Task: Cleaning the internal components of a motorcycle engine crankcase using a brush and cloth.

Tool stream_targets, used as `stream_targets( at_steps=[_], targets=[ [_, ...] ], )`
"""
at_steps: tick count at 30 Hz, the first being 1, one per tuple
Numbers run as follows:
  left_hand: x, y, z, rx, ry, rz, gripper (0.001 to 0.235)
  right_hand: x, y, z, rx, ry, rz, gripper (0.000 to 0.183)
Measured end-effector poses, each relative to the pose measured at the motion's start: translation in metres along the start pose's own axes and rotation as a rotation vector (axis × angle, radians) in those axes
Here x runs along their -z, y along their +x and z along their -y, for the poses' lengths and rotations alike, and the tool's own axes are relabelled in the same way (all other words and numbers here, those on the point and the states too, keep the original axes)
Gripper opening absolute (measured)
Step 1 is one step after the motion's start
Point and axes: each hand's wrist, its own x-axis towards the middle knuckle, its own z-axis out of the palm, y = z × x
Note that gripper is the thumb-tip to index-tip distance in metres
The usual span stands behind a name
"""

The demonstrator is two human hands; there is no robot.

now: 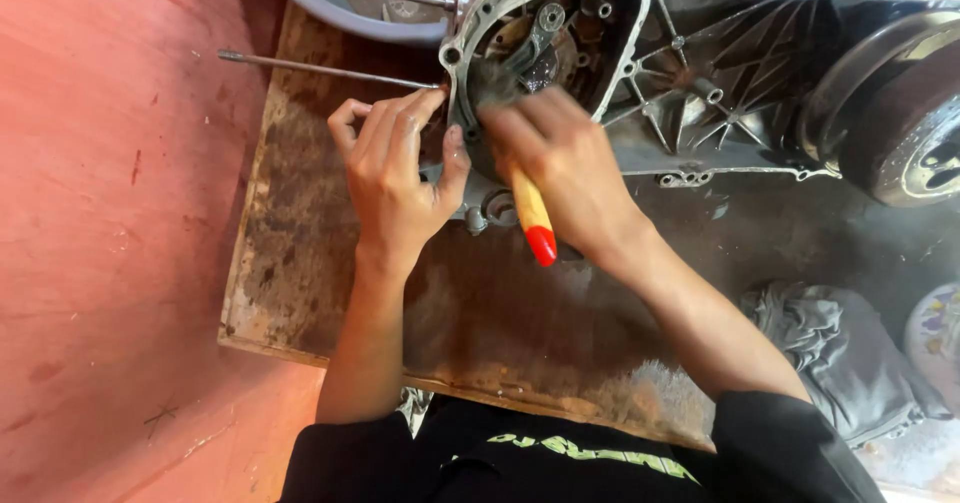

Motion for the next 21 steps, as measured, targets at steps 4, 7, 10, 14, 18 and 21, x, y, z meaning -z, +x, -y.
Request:
stream_targets(
  at_steps=[4, 7, 10, 14, 18, 21],
  targets=[
    [0.000, -0.001, -0.001, 0.003, -0.011, -0.005, 0.024, 0.028, 0.006, -0.003, -0.042, 0.289, 0.179, 0.028],
    [0.001, -0.002, -0.001, 0.008, -0.008, -0.008, 0.024, 0.035, 0.012, -0.007, -0.177, 0.434, 0.164, 0.021],
    [0.003, -0.001, -0.002, 0.022, -0.041, 0.001, 0.027, 0.019, 0.016, -0.008, -0.185, 0.508, -0.015, 0.019],
    [0.006, -0.001, -0.001, 0.016, -0.071, 0.022, 0.033, 0.010, 0.011, 0.000, -0.115, 0.629, 0.027, 0.023],
    [0.007, 0.001, -0.003, 0.019, -0.086, 0.018, 0.034, 0.051, 0.015, -0.009, -0.153, 0.547, 0.352, 0.024],
    [0.004, 0.000, -0.002, 0.033, -0.080, 0.009, 0.034, 0.070, 0.022, -0.013, -0.212, 0.432, 0.414, 0.020]
  ],
)
